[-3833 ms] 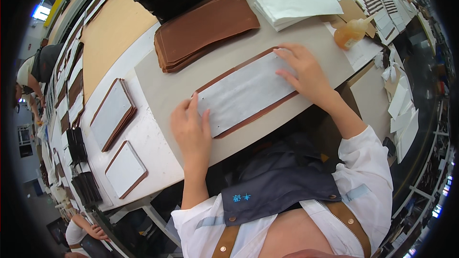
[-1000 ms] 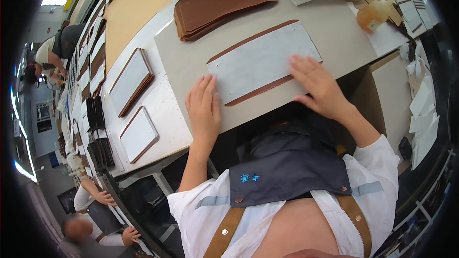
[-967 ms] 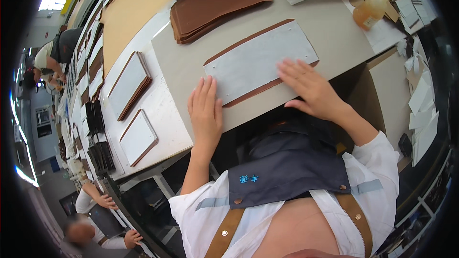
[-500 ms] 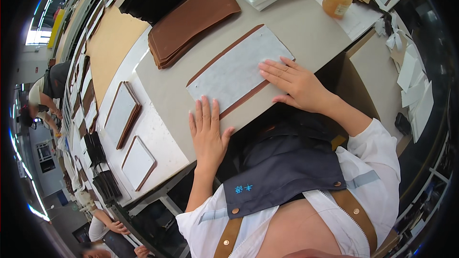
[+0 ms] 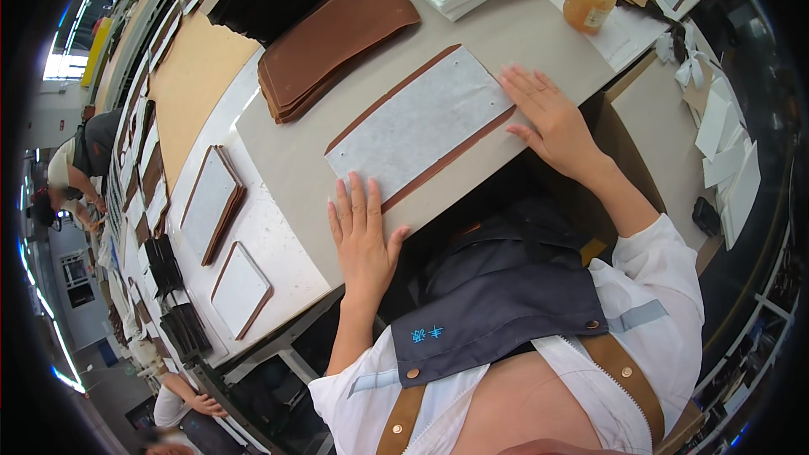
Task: The person applies glue from a bottle onto a brown leather piece and then places a white rectangular insert on top. They press the layers together to secure the bond and then move the finished unit to a stack on the table. This process is repeated for multiple units throughout the clip.
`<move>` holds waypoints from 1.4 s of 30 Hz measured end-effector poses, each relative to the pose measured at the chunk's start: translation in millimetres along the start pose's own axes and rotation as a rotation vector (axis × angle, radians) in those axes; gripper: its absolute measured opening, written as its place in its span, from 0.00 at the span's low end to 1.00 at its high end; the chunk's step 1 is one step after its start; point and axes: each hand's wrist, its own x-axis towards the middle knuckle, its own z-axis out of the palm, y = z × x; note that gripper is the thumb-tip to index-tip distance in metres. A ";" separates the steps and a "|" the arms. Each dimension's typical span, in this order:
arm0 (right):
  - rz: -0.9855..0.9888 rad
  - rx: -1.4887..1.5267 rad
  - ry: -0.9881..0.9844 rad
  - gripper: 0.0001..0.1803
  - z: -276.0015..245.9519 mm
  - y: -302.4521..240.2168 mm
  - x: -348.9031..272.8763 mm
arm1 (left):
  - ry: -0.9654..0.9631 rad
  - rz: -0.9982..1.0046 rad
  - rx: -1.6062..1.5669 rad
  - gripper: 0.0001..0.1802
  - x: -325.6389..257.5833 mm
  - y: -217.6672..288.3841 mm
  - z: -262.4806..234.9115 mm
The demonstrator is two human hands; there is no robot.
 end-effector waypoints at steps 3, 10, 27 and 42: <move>-0.007 -0.010 0.008 0.39 -6.6 -3.1 1.7 | 0.043 0.001 -0.043 0.45 -3.4 1.7 1.4; -0.136 -0.101 -0.203 0.46 -2.3 -8.0 17.1 | 0.002 0.018 0.038 0.41 -4.0 5.3 -0.8; 0.049 -0.135 -0.074 0.51 13.0 -0.6 14.2 | 0.003 0.031 0.012 0.44 -2.8 12.3 0.9; -0.050 -0.066 -0.125 0.34 -4.7 5.9 1.1 | 0.136 0.368 -0.237 0.47 71.0 113.9 41.3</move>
